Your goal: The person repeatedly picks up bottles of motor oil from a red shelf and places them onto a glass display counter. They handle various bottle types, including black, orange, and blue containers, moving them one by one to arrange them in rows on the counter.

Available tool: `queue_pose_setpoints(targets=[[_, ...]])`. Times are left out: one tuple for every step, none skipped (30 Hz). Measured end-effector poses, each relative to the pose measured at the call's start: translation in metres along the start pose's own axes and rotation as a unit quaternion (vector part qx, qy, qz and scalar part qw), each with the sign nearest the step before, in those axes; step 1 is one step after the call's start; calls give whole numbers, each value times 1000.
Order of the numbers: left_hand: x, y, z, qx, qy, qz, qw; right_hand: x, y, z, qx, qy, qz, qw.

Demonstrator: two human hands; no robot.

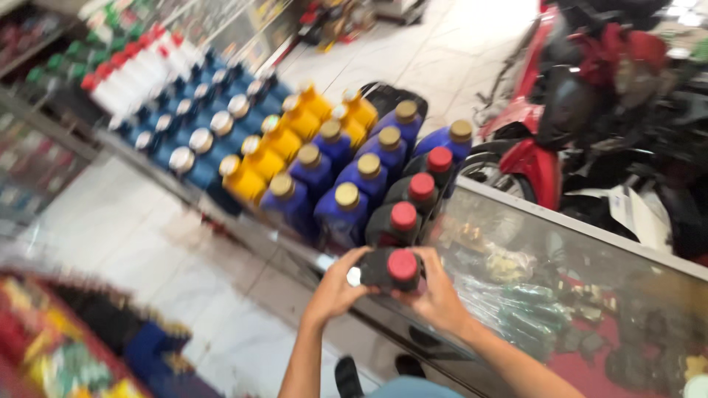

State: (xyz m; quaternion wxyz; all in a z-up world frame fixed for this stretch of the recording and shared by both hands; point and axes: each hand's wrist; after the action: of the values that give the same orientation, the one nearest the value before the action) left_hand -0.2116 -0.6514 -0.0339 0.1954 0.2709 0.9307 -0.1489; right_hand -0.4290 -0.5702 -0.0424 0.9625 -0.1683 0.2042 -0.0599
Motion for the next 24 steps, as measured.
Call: queue_pose_setpoints(targets=[[-3,-2,3,14,-6,8,1000,6,3,-1,5,5,-22,1000],[-5,-4,6,28,-12,16,999,12,6,-2,10,9,-44,999],[-8,-7,6,41,-19,20,999,18,7,-4,12,12,-64,998],[-11,-11,7,37,-19,22,999,23,9,-6,16,26,-85,996],[-11,-10,7,31,-16,20,999,28,13,-10,21,40,-102,994],[-10,-10,9,25,-13,19,999,33,15,-15,26,54,-119,991],[-8,-9,10,30,6,5,1000,39,18,-20,55,71,-129,988],[-5,-10,12,36,26,-8,999,44,20,-26,84,87,-138,983],[-2,-9,15,42,45,-23,998,51,22,-33,112,104,-147,977],[1,-6,19,29,54,-28,998,58,26,-37,133,77,-144,977],[5,-4,22,18,63,-34,997,65,29,-41,153,48,-142,977],[8,-1,26,6,71,-39,997,71,32,-44,173,20,-141,975],[11,2,31,6,63,-41,997,76,35,-46,200,31,-140,969],[14,5,37,6,55,-43,998,80,37,-48,226,42,-139,963],[15,8,44,5,47,-45,998,84,37,-49,252,52,-137,956],[14,9,53,-2,45,-43,998,87,36,-50,246,51,-149,956],[15,10,61,-13,45,-40,998,90,37,-49,242,50,-157,956],[15,12,68,-23,45,-37,998,94,38,-48,238,50,-166,956],[15,13,74,-32,57,-37,997,99,38,-47,205,93,-175,959],[13,14,79,-40,69,-37,996,104,36,-47,171,137,-182,959],[10,13,82,-48,81,-36,995,108,36,-46,137,181,-190,955],[7,13,84,-37,64,-28,997,110,37,-43,154,182,-184,953],[3,9,86,-24,45,-19,998,113,35,-42,170,182,-181,951],[1,6,85,-10,27,-11,1000,112,33,-41,186,183,-178,949]])
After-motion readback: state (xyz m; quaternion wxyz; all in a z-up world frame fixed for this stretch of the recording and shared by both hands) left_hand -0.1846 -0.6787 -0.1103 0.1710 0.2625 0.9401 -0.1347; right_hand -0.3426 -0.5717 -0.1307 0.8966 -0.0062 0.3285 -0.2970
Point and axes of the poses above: each hand's wrist, its own y-axis away from the middle knuckle, its own x-axis out of the palm, z = x × y
